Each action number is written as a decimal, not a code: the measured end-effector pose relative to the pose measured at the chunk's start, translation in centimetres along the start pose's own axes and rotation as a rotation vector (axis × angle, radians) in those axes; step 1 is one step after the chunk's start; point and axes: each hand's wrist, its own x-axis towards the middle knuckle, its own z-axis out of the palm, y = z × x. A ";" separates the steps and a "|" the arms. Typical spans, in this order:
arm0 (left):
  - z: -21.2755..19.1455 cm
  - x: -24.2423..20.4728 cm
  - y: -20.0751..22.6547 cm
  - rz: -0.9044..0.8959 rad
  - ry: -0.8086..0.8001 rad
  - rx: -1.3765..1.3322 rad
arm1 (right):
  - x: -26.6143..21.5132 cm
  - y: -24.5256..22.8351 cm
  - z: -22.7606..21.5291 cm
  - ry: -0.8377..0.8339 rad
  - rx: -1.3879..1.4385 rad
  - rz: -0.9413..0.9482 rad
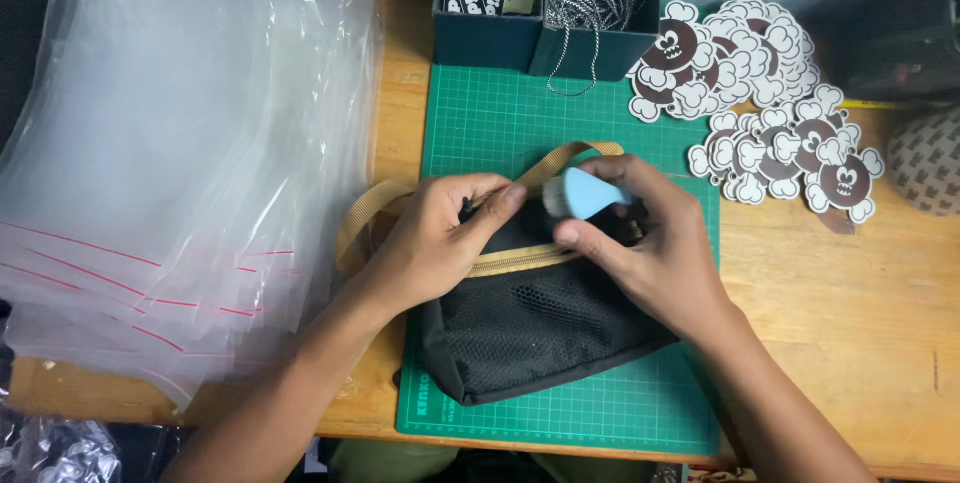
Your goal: The person uses a small blue brush to clean the exterior of a black bag with tan straps, covering the front, sides, and back. Then the person attaches a metal chain and a cartoon bear-shaped tag to the bag's zipper pull.
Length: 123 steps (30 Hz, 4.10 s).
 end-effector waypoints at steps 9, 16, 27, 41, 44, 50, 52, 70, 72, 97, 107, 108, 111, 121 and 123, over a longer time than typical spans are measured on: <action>0.1 0.1 -0.8 0.114 -0.088 -0.071 | 0.0 1.3 0.5 -0.074 0.090 -0.058; 0.8 0.6 -1.9 0.145 -0.053 -0.202 | 0.6 2.2 0.7 0.005 0.263 -0.020; 0.7 0.5 -1.9 0.154 -0.073 -0.177 | 0.4 1.0 0.5 -0.102 0.294 0.024; 0.6 0.2 -0.2 0.168 -0.068 -0.106 | 0.8 2.5 -0.2 -0.249 0.458 0.024; 0.8 -0.1 -0.1 0.168 -0.062 -0.089 | 0.8 2.2 -0.3 -0.251 0.459 0.040; 0.9 -0.3 0.3 0.165 -0.059 -0.088 | 0.8 1.3 0.1 -0.229 0.399 0.039; 0.9 -0.2 0.2 0.161 -0.062 -0.088 | 0.8 1.3 -0.2 -0.218 0.374 0.034; 0.6 -0.4 0.4 0.063 -0.077 -0.085 | -0.1 0.2 -6.2 -0.037 0.195 -0.039; 0.5 -0.3 0.0 0.047 -0.091 -0.048 | 0.0 -1.2 -5.5 -0.226 0.096 0.020; 0.1 -0.4 -2.7 0.332 0.108 0.896 | -0.2 1.0 -8.4 0.219 -0.686 -0.244; 0.7 -0.5 -2.5 0.316 0.180 0.884 | -0.2 1.1 -8.8 0.227 -0.534 -0.193; 0.9 -0.5 -2.5 0.294 0.234 0.893 | -0.2 0.5 -8.7 0.211 -0.378 -0.149; 1.0 -0.4 -2.9 0.279 0.330 0.893 | 0.2 0.7 -7.2 0.144 -0.514 -0.064; 0.3 -0.9 -3.0 0.015 0.375 0.896 | -0.8 -0.5 -2.1 -0.649 -0.062 0.033; -0.2 -1.3 -2.1 0.010 0.239 0.934 | -0.4 1.4 -4.0 -0.266 -0.489 0.118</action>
